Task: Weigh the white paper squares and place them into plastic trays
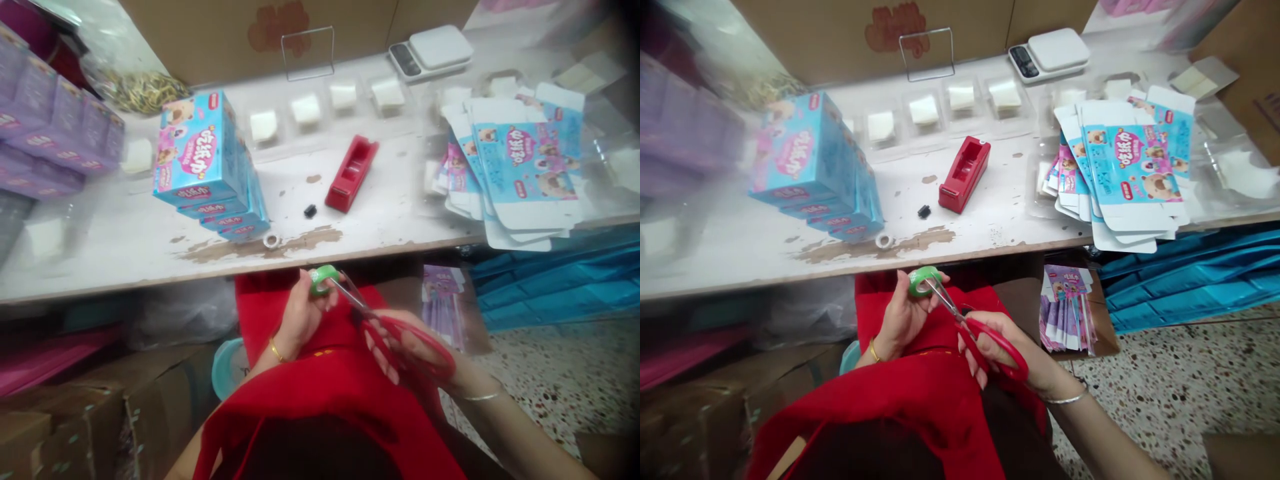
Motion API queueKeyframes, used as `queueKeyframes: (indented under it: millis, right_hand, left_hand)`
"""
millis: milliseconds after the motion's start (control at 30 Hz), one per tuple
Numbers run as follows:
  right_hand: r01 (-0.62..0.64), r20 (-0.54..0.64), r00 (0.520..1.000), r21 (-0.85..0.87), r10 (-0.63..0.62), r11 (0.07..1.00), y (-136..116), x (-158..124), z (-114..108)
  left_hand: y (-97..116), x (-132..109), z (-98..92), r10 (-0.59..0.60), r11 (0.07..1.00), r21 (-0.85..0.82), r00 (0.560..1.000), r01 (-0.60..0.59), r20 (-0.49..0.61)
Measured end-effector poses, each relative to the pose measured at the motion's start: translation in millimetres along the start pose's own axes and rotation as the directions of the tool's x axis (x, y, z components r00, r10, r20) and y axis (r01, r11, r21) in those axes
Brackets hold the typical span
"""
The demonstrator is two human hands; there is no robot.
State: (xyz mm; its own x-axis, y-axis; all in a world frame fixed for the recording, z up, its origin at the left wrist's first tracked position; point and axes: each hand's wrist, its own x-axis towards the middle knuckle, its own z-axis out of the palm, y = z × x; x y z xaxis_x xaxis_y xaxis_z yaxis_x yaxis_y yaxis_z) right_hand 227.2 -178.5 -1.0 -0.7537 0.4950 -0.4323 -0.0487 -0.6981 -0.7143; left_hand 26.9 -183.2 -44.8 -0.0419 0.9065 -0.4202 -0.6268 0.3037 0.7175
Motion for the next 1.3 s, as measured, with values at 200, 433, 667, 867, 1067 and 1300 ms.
queueKeyframes:
  millis: [200,433,667,867,1067,1300]
  right_hand:
    - [-0.078,-0.087,0.993,0.023,0.080,0.997,2,-5,5]
    - [-0.114,-0.142,0.980,0.154,0.137,0.981,-5,-2,14]
    - [-0.137,-0.172,0.970,0.194,0.171,0.971,-7,1,17]
    - [-0.139,-0.146,0.975,0.184,0.167,0.973,-9,5,17]
    - [-0.129,-0.099,0.984,0.185,0.149,0.974,-8,-2,15]
    - [-0.148,-0.122,0.977,0.200,0.174,0.969,-4,-8,12]
  left_hand:
    - [-2,0,-1.1,-0.033,0.999,-0.023,0.999,0.033,0.020]
    - [6,2,4.6,-0.178,0.971,-0.158,0.984,0.179,0.021]
    - [2,3,1.0,-0.274,0.941,-0.209,0.962,0.266,-0.007]
    - [-2,1,-0.1,-0.116,0.993,-0.027,0.993,0.116,-0.005]
    - [-4,-1,-5.0,0.044,0.993,0.106,0.999,-0.046,0.016]
    - [-6,-1,-8.0,0.073,0.986,0.145,0.997,-0.078,0.039]
